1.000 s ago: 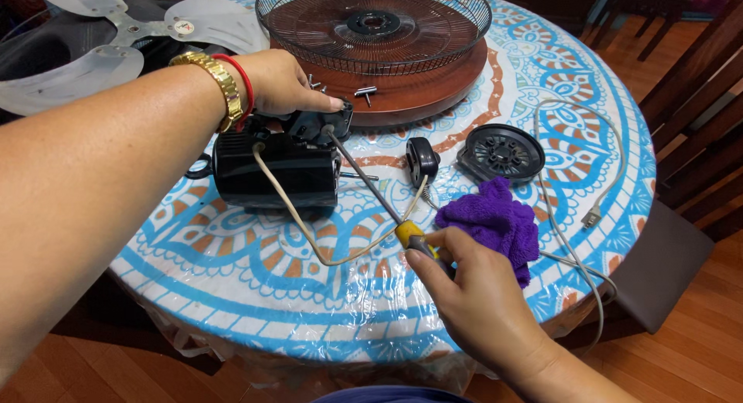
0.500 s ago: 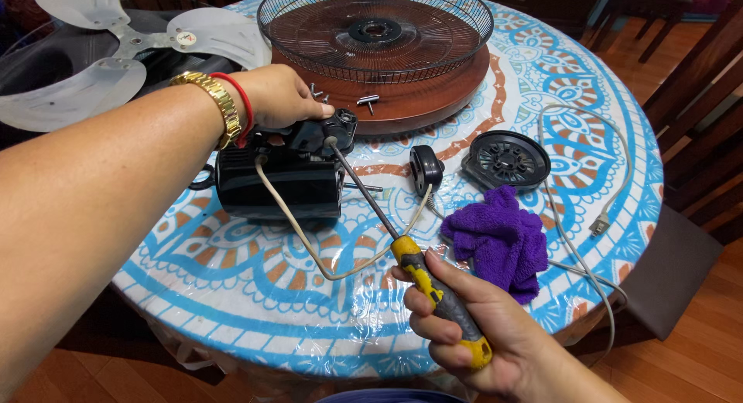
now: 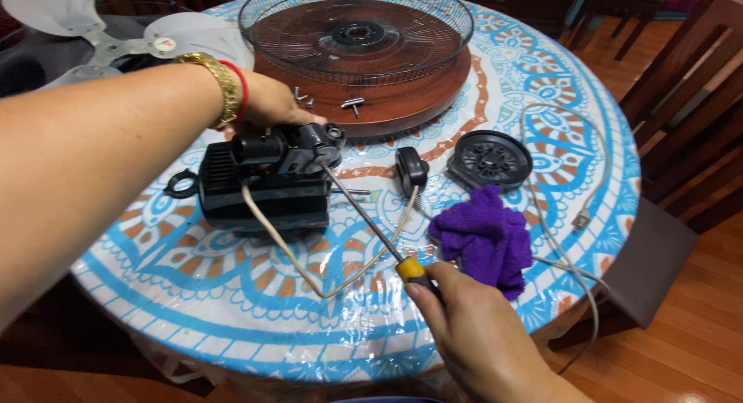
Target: The person disassembles an electric fan motor housing on a table. They use a screwdriver to remove screws, separate the motor casing, and wipe the exterior with a purple cloth. The person then removes the motor core from the housing and places the parts on the table.
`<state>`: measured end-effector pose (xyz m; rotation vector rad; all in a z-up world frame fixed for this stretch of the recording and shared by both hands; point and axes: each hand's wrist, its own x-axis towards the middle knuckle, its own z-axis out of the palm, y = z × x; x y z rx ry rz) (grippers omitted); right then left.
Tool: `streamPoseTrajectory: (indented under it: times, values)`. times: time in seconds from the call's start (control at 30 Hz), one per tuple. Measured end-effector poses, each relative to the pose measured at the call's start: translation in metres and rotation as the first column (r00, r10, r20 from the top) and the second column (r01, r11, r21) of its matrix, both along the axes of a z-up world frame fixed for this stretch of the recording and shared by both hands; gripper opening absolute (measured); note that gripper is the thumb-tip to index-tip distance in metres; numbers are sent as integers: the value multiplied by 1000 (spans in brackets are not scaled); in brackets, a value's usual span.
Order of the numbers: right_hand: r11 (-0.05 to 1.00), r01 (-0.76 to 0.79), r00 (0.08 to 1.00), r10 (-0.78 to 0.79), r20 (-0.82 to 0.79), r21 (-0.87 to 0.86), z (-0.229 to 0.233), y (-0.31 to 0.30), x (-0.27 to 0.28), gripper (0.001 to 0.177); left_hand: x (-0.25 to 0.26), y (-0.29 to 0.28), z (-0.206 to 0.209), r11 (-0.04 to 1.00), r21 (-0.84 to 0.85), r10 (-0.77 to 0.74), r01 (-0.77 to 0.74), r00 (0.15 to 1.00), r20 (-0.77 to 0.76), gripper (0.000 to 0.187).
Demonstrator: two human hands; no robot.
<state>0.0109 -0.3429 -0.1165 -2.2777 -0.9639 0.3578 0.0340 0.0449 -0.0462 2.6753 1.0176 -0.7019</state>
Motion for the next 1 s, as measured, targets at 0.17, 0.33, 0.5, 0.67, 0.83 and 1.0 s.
streamPoseTrajectory:
  times: [0.17,0.33,0.5,0.67,0.83,1.0]
  values:
    - [999,-17,1000,17,0,-27,-12,0,4,31,4,33,-24,898,-120,-420,423,906,46,40]
    - [994,-8,885,57,-461,107,-34,-10,18,35,0,40,-42,539,199,-842,818,522,133,65]
    - [963,-81,552,258,-793,257,-41,-17,39,39,-22,28,-45,785,152,-620,601,762,188,40]
    - [956,149,-232,281,-931,251,-44,-22,46,43,-28,30,-48,670,236,-742,704,639,203,65]
    - [974,24,-31,228,-973,227,-34,-11,49,45,-22,39,-52,604,271,-794,750,596,122,80]
    - [989,68,871,-123,-475,-132,-20,-3,37,31,-17,31,-42,760,183,-649,623,725,230,44]
